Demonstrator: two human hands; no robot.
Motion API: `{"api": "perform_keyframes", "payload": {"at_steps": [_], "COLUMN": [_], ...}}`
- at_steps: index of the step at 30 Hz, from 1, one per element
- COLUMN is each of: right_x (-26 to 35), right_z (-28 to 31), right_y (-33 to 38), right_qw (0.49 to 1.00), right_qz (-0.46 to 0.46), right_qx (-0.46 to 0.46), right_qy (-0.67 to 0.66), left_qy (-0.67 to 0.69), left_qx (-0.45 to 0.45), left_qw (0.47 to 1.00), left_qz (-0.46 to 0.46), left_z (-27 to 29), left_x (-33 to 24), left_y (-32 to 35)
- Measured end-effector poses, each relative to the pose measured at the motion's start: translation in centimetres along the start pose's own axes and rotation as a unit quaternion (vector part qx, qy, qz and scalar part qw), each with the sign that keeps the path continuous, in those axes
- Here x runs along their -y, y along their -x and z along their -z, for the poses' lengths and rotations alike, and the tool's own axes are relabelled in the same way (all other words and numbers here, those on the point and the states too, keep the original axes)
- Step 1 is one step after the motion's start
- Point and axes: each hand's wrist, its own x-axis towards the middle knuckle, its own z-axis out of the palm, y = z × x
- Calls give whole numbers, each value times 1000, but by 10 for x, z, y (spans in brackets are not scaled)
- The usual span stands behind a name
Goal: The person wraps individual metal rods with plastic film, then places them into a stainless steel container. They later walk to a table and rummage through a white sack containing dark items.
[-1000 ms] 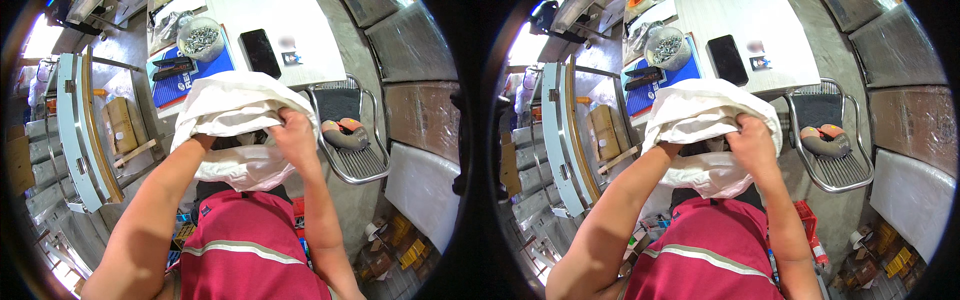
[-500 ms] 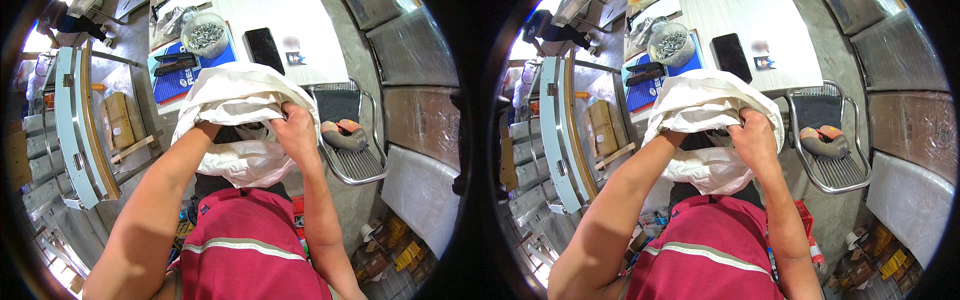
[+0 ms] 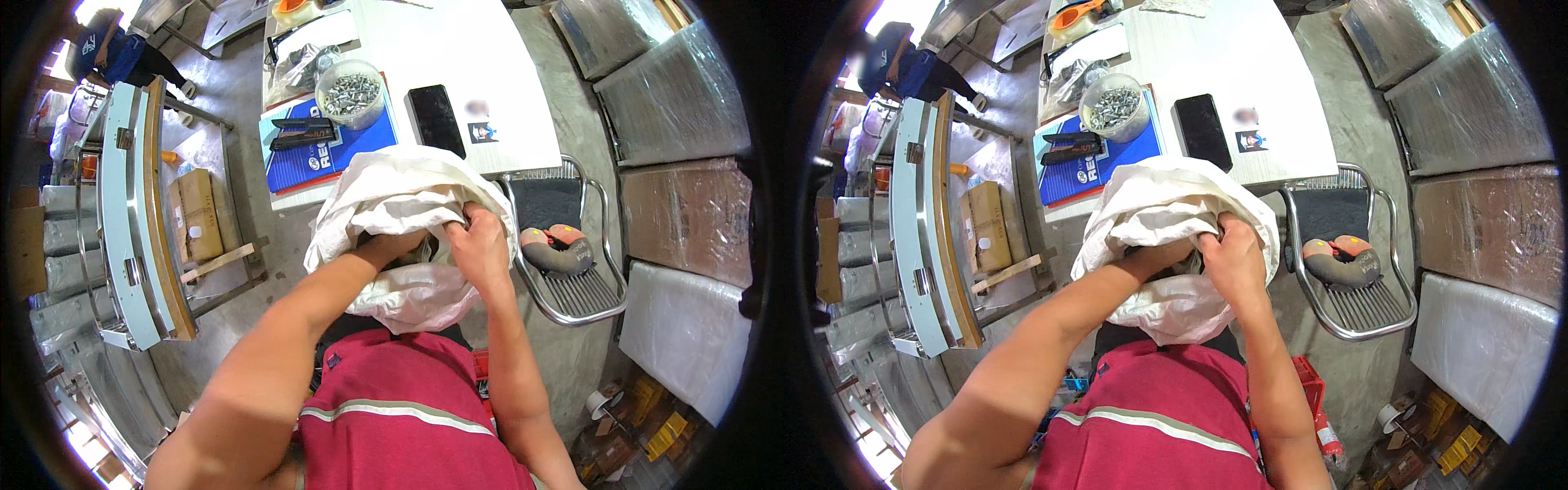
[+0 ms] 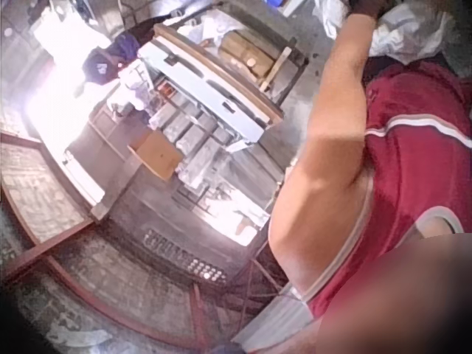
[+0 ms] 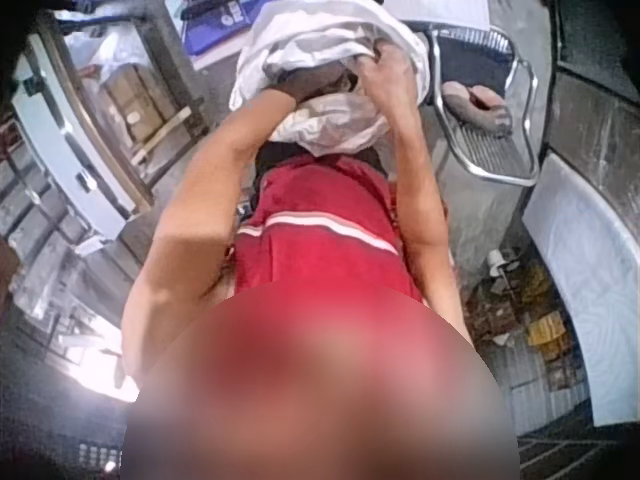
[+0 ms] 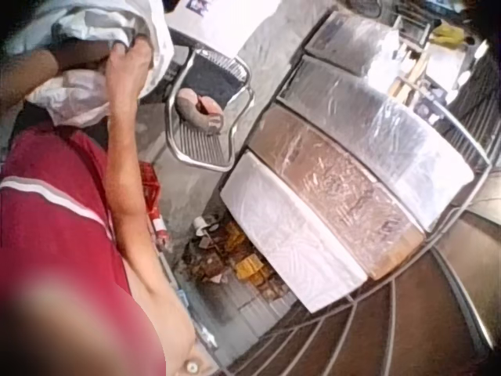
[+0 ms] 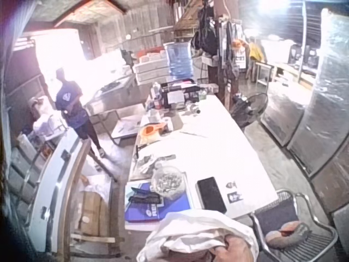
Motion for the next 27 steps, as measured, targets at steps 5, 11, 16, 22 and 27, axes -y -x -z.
{"api": "perform_keyframes", "payload": {"at_steps": [5, 11, 16, 22, 27], "right_x": [0, -2, -7, -19, 9], "right_z": [3, -5, -29, -25, 25], "right_y": [-4, -8, -5, -2, 61], "right_qw": [1000, 999, 995, 991, 952], "right_qz": [14, 47, 99, 16, 87], "right_qx": [-16, -7, -18, 5, 190], "right_qy": [0, -6, 7, 135, 224], "left_qy": [50, 186, 274, 389, 653], "left_qx": [-3, 103, -19, 20, -61], "left_qw": [999, 940, 938, 890, 702], "left_qz": [11, 267, 213, 238, 279], "left_z": [30, 109, 142, 156, 144], "left_x": [4, -34, -70, -79, -50], "left_y": [36, 91, 125, 158, 179]}}
